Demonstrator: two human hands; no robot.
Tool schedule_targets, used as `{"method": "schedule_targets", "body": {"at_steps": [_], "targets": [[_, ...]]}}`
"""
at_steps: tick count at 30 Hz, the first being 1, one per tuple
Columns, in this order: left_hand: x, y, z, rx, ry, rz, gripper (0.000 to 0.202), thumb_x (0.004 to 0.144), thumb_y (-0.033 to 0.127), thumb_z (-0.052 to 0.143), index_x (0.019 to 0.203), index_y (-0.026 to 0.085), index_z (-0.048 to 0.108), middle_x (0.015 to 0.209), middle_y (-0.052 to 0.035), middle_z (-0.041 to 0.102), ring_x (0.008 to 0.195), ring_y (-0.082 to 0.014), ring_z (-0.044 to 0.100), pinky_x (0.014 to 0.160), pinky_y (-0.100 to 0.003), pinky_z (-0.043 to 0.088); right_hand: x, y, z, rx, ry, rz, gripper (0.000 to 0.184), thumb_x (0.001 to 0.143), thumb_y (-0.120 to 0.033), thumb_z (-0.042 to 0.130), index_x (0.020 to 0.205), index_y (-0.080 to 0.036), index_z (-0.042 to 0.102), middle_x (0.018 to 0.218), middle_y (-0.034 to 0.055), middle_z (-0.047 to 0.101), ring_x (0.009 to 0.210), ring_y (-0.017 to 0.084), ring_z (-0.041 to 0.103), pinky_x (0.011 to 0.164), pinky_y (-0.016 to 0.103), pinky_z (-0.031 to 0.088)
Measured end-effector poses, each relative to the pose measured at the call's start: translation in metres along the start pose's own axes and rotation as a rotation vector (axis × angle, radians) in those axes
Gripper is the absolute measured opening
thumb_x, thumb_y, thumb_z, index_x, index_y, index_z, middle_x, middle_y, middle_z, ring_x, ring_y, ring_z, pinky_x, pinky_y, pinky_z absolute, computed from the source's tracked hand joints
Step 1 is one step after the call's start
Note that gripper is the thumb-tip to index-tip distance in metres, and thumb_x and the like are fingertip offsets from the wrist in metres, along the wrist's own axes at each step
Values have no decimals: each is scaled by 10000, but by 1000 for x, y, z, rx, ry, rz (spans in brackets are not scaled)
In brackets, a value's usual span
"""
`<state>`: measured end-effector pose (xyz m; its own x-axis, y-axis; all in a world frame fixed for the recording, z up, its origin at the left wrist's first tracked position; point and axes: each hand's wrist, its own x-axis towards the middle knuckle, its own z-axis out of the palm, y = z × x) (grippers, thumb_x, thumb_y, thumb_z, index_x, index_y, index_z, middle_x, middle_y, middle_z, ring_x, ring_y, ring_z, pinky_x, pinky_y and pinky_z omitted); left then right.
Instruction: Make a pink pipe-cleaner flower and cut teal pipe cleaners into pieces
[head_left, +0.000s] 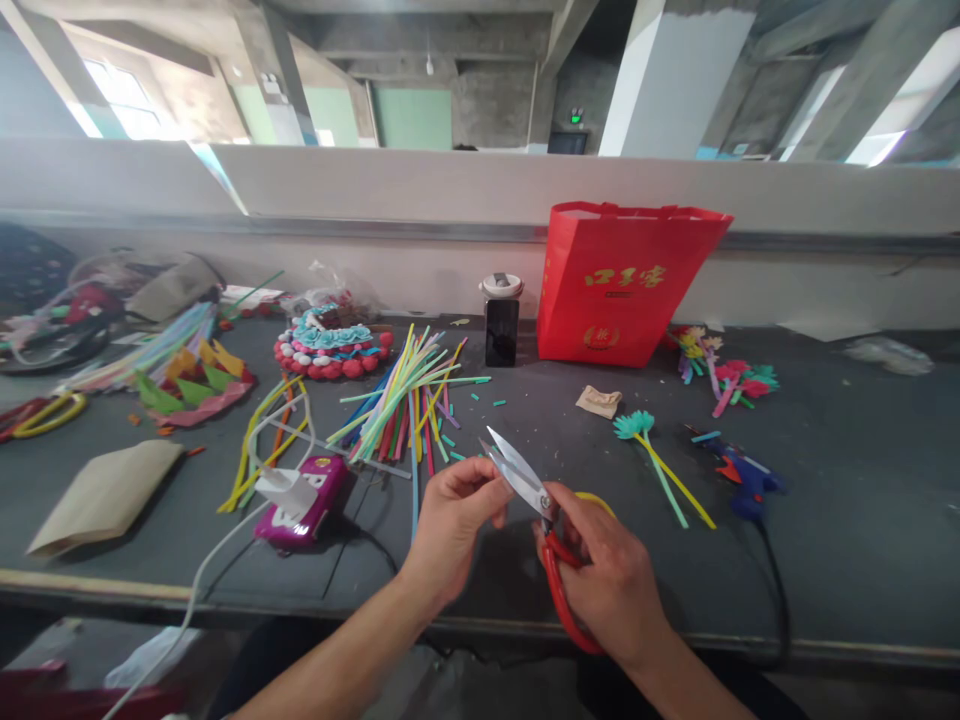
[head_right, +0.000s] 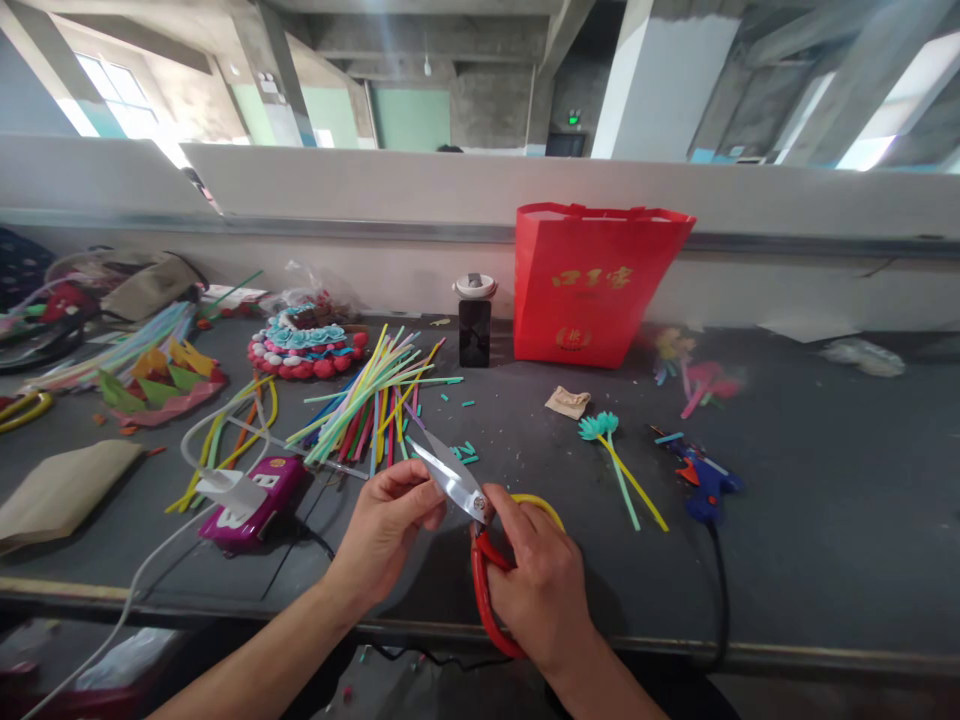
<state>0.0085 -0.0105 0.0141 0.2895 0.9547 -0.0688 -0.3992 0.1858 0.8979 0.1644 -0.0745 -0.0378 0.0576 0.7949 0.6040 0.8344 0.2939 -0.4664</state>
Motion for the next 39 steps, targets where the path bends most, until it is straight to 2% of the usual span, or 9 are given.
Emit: {"method": "schedule_targets", "body": {"at_steps": [4,8,17,24,33,36,39], "targets": [[0,1,-1,-19,-28,-48,156,693,253,791,677,147,679,516,31,528,483,-63,433,516,-208,323,0,0,0,50,-1,25,369,867,-202,602,1235,-228,580,938,37,699,788,184,667,730,300,545],[2,2,-4,-91,-91,-100,165,691,257,795,705,141,679,547,29,536,484,-60,438,505,-206,311,2,-1,-4,128,-64,57,365,873,-241,625,1231,-246,557,989,32,675,862,185,655,784,304,531],[5,0,-10,-71,-229,-107,180,720,273,789,740,120,697,575,14,548,502,-58,441,514,-213,299,3,3,-7,147,-127,37,398,866,-237,629,1251,-276,533,1009,33,654,865,197,636,775,321,526],[6,0,-10,-36,-226,-50,190,687,282,819,751,137,714,613,13,562,514,-61,446,515,-214,314,4,1,-9,137,-116,14,386,866,-240,632,1240,-256,540,972,38,663,839,200,645,751,317,529],[4,3,-8,-7,-234,-64,191,704,287,802,702,137,684,567,23,542,498,-59,429,512,-215,306,1,0,-8,166,-75,17,341,863,-183,616,1197,-248,595,921,16,706,751,160,668,699,256,528],[4,3,-9,-5,-245,-110,185,701,277,803,723,142,678,559,32,529,490,-56,432,517,-216,302,2,-3,-8,228,-34,117,283,857,-254,643,1139,-231,632,838,9,706,649,144,648,638,238,525],[5,-1,-10,10,-282,-181,184,691,267,802,741,137,682,556,33,520,489,-58,439,518,-220,304,7,-7,-10,392,-14,322,308,844,-329,664,1129,-217,634,807,9,689,628,134,626,598,222,522]]}}
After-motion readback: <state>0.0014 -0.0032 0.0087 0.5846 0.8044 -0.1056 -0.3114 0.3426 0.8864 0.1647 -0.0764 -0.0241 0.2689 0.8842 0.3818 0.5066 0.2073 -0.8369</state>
